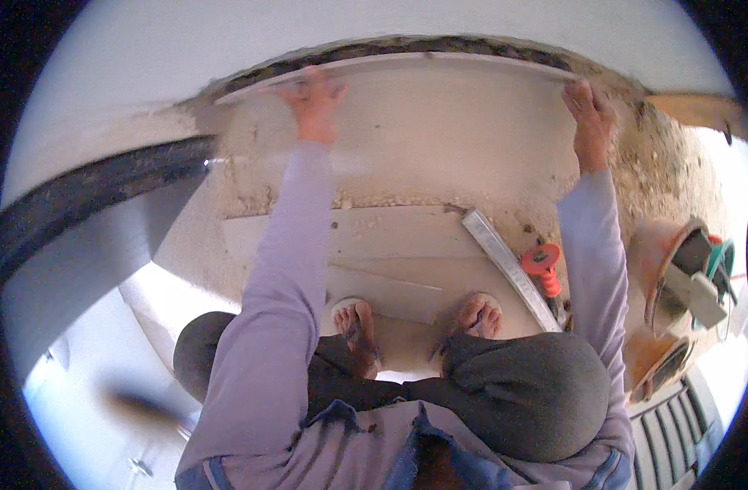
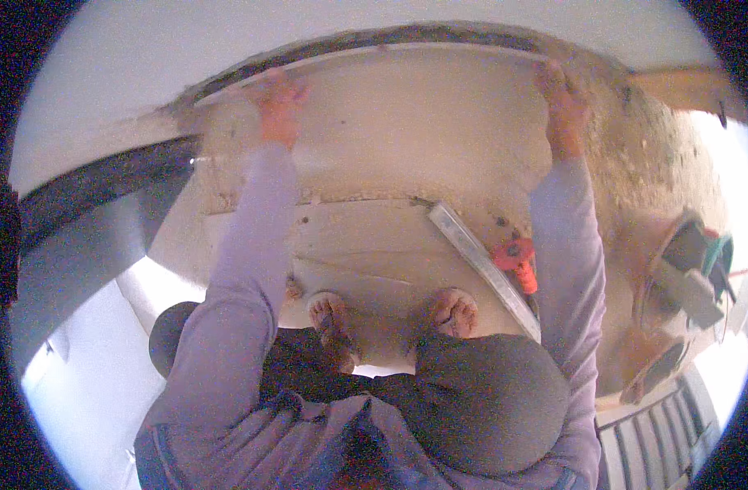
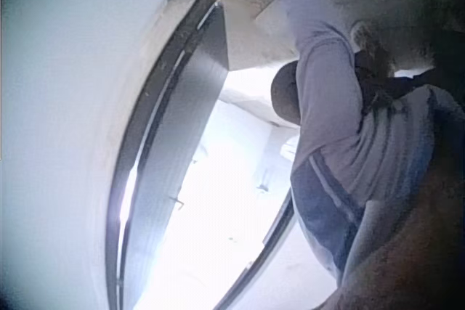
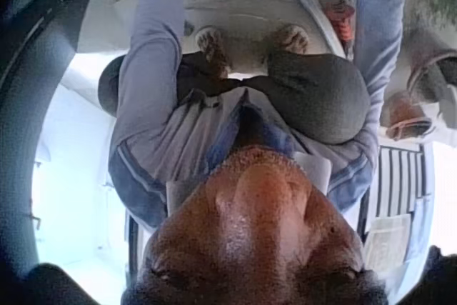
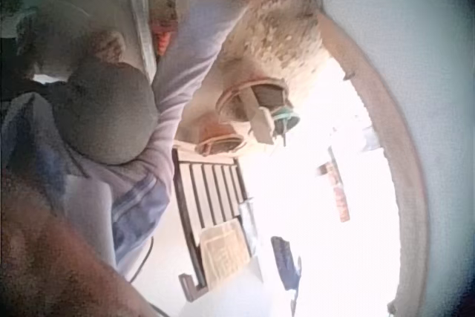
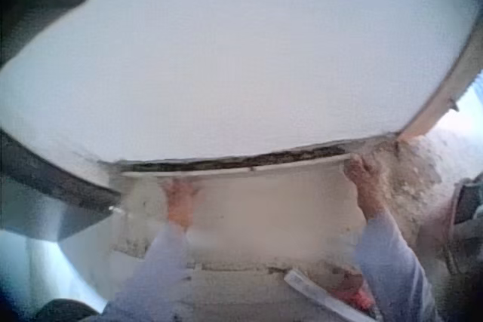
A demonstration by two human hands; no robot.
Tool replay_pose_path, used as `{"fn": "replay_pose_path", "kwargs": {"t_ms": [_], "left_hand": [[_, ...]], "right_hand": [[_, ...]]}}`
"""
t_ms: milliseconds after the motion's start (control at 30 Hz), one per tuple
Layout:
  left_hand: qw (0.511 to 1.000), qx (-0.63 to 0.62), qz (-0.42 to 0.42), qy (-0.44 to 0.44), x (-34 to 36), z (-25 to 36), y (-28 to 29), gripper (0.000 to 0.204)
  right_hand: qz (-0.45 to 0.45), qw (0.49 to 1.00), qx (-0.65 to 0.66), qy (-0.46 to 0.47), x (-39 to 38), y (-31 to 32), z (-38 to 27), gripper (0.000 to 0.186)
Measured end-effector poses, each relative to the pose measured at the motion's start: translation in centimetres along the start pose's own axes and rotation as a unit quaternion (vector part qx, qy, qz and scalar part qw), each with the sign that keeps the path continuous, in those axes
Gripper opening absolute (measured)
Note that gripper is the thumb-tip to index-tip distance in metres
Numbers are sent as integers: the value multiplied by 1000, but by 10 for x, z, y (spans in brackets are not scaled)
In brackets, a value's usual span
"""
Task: The person scoops cement from a bucket using a trowel and applies it to the floor along a linear path. They then use a straight edge to level the applied cement and a hammer to tap a wooden plank into place.
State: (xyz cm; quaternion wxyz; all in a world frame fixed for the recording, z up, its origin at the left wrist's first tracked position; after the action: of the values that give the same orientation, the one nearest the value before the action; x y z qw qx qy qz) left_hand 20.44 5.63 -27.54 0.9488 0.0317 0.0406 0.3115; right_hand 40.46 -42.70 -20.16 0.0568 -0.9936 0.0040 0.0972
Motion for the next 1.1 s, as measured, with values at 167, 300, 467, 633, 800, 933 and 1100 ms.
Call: {"fn": "replay_pose_path", "kwargs": {"t_ms": [167, 300, 467, 633, 800, 933, 1100], "left_hand": [[995, 35, 87, -33, 17, -19, -5, 125], [995, 21, 95, 17, 7, -7, -7, 126], [983, 23, 169, 61, -12, 85, -22, 128], [981, -12, 179, 74, -11, 65, -8, 122], [981, 36, 160, 108, -21, 66, -3, 121], [992, 31, 116, 48, -4, 79, -41, 117], [1000, 14, 2, 20, 37, -27, -1, 112]], "right_hand": [[-37, 975, 160, -152, -36, -47, 13, 66], [-108, 966, 154, -178, -39, -93, 23, 77], [-131, 965, 153, -168, -33, -98, 13, 84], [-113, 958, 184, -187, -42, -110, 19, 82], [-51, 964, 165, -203, -50, -108, 31, 69], [-235, 967, -92, -44, -9, -57, 22, 66], [-314, 933, -173, -34, -105, -76, 22, 52]]}}
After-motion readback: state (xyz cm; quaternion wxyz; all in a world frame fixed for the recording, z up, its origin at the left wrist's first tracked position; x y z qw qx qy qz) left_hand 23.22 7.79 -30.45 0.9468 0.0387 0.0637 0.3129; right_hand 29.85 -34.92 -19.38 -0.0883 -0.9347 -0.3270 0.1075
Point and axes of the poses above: each hand's wrist, its own x-axis towards the middle knuckle, its own y-axis out of the back of the hand, z = x × y, the point moved 9 cm from there along x, towards the middle knuckle, and after that the axes turned 12 degrees about x, right-handed, at the moved point
